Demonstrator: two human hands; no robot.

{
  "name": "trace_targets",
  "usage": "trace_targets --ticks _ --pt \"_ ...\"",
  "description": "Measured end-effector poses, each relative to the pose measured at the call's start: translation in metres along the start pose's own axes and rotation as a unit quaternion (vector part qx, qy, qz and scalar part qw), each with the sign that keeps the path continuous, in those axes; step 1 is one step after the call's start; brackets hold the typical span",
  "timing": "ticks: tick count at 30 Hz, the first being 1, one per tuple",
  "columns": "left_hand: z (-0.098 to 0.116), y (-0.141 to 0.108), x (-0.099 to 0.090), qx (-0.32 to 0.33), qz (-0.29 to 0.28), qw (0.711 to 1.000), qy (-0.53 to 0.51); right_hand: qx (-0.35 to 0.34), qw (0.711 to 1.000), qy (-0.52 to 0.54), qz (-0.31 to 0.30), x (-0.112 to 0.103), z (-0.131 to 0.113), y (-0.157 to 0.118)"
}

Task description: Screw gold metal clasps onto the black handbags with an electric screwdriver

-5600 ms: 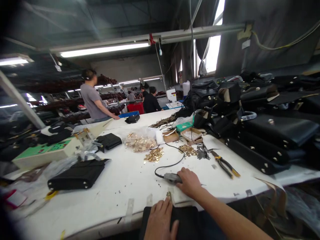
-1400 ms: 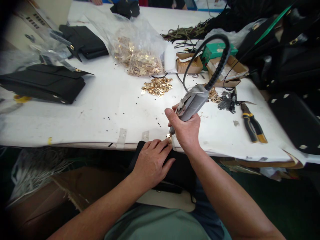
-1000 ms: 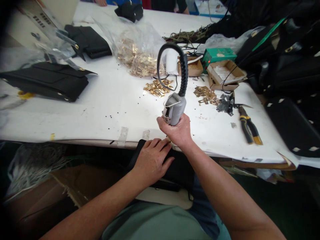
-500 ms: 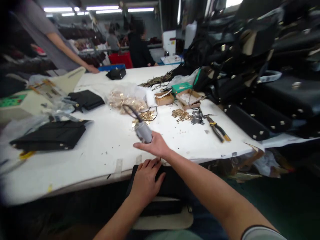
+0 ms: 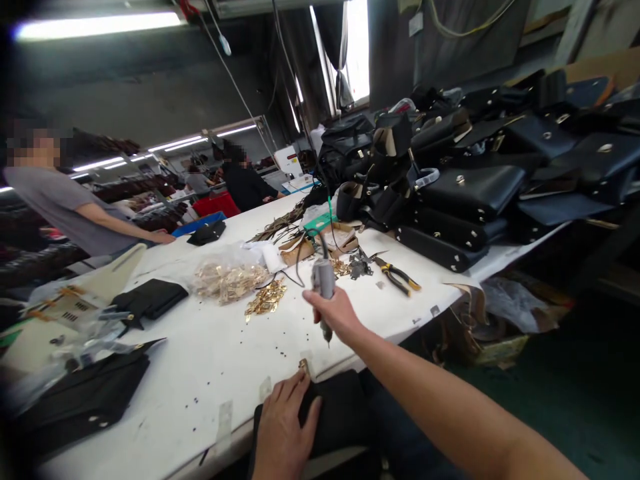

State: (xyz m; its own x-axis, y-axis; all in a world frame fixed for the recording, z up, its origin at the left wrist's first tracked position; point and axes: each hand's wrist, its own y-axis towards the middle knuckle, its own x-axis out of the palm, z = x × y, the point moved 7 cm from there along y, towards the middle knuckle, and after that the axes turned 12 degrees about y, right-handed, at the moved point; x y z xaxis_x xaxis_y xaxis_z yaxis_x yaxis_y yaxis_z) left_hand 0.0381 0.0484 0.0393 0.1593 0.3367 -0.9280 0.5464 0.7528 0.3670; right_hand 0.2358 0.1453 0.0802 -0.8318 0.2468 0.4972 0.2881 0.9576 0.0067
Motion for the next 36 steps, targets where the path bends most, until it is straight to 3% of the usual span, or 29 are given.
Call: trace_targets --ticks 5,9,22,27,31,36 --pt "0.002 -0.001 0.001 0.009 0.008 1.000 0.003 -0.088 0.978 0.053 0.181 -0.084 -0.027 0.031" --pt "0.003 0.000 0.001 0.005 0.002 1.000 -0.001 -0.117 0.963 0.047 0.237 -0.109 -0.028 0.053" --pt "0.003 0.000 0.005 -0.004 -0.014 1.000 -0.013 -0.140 0.957 0.008 0.253 -0.108 -0.005 0.105" --pt "0.003 0.000 0.005 -0.009 -0.017 1.000 -0.025 -0.138 0.959 0.018 0.247 -0.109 0.002 0.106" --pt "0.003 0.002 0.003 -0.014 -0.021 0.999 -0.033 -0.162 0.958 0.026 0.237 -0.103 -0.008 0.104" --pt "0.003 0.004 0.001 -0.034 -0.033 0.998 -0.053 -0.161 0.970 0.048 0.176 -0.071 -0.024 0.085"
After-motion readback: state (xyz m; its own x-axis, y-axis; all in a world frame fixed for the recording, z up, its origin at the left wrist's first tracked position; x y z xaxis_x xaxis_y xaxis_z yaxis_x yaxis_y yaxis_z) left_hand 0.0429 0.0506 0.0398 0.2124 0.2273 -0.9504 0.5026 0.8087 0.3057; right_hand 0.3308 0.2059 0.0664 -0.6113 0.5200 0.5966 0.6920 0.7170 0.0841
